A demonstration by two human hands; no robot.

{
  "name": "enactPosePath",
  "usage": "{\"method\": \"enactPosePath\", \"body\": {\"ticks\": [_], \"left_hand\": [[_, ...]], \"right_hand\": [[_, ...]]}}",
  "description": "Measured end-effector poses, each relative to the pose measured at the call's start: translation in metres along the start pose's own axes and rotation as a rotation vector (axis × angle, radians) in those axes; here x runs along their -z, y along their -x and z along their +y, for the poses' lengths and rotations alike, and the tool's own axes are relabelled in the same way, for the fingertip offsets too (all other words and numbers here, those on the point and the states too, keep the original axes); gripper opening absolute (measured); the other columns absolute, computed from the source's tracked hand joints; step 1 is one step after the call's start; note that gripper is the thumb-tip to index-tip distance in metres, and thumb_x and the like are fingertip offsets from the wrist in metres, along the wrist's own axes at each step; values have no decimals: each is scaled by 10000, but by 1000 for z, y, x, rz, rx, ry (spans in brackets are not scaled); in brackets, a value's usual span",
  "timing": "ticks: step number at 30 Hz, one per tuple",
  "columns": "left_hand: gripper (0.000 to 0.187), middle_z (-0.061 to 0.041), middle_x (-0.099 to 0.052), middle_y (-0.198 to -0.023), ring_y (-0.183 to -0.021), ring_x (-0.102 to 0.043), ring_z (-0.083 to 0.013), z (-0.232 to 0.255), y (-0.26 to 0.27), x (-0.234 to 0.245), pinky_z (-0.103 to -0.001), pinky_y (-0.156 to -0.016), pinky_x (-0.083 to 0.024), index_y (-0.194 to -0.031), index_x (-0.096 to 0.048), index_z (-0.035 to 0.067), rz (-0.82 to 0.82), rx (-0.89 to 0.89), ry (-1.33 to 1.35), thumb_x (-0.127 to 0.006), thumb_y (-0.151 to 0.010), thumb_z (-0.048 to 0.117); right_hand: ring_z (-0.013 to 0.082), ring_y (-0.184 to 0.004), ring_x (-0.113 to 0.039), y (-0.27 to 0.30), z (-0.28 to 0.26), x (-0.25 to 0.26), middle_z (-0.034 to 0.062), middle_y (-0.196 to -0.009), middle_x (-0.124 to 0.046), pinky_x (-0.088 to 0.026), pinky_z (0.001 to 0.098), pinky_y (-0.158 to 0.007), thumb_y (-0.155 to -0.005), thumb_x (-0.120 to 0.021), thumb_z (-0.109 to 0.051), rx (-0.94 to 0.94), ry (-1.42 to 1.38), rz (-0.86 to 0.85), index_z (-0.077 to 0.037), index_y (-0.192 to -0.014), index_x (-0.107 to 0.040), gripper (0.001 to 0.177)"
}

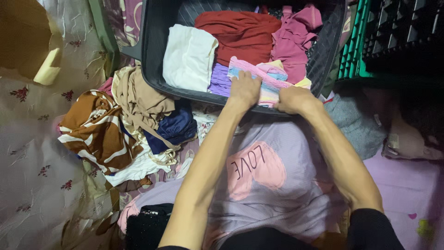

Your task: The person folds various clothing items by hand and places them into an open suitcase resting on their lap. They handle a pink top, a white garment, a rainbow-striped item, a gray sweater, a red cloth, a black sparkly item, a floral-patterned garment, and a brown-and-white striped piece, folding each before stacking it inside the suitcase.

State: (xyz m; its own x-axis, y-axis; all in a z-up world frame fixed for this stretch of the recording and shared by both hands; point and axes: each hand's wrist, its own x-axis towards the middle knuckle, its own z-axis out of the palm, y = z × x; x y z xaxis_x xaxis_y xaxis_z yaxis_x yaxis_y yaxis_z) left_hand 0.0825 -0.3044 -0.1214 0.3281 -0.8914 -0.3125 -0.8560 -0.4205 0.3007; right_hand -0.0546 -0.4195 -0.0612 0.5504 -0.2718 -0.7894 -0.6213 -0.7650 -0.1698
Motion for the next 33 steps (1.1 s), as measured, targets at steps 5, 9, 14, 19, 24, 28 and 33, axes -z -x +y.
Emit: {"method": "enactPosePath", "body": {"ticks": [5,9,14,19,24,28,33], "left_hand": [[281,-222,-631,-1152,-1129,-584,-400,-1,6,19,-513,-903,-505,-1097,-703,50,117,-111,40,-687,-847,176],[292,-230,-650,-1071,-1072,-598,-407,0,22,42,-524,-897,-502,-1020,-718,32,168,-200,178,-736,-838,259],[326,-204,-715,-1009,-1014,-648,-397,1,15,41,-531,-880,-522,-934,-775,78,-122,-153,155,-727,-846,388],[354,-216,-718,-972,-971,-650,-421,-2,15,32,-539,-836,-519,-856,-804,78,-123,-134,162,-700,-839,416],[351,-237,-723,-946,-941,-682,-422,0,38,44,-523,-881,-532,-919,-793,51,-104,-74,323,-636,-926,364],[374,-246,-710,-940,-919,-669,-433,9,68,56,-545,-825,-510,-925,-776,20,0,-116,321,-608,-955,353],[386,-199,-735,-921,-929,-679,-402,23,93,60,-558,-870,-456,-867,-764,24,185,-118,307,-540,-999,310]], "right_hand": [[429,-951,-699,39,1,16,266,-987,-729,-533,502,-906,-895,-681,-365,128,-134,311,-33,-946,-781,351],[449,-907,-669,58,0,14,276,-934,-691,-517,506,-842,-895,-674,-191,277,-203,906,3,-934,-745,211],[381,-887,-690,56,0,16,221,-913,-722,-490,485,-922,-945,-663,-208,241,-197,620,-40,-952,-757,193],[351,-985,-681,84,-2,5,160,-1013,-742,-454,480,-1003,-951,-664,-150,405,-280,929,-25,-1057,-758,189],[325,-1061,-672,135,29,-25,130,-1097,-714,-476,458,-986,-988,-679,-154,188,-672,992,-33,-1117,-733,185],[370,-1167,-631,152,77,-74,158,-1180,-709,-474,468,-1044,-999,-672,-113,-14,-549,1014,-19,-1127,-720,166],[457,-1223,-572,140,149,-146,274,-1289,-638,-443,522,-1071,-930,-776,-226,-328,-366,975,18,-1289,-663,449]]}}
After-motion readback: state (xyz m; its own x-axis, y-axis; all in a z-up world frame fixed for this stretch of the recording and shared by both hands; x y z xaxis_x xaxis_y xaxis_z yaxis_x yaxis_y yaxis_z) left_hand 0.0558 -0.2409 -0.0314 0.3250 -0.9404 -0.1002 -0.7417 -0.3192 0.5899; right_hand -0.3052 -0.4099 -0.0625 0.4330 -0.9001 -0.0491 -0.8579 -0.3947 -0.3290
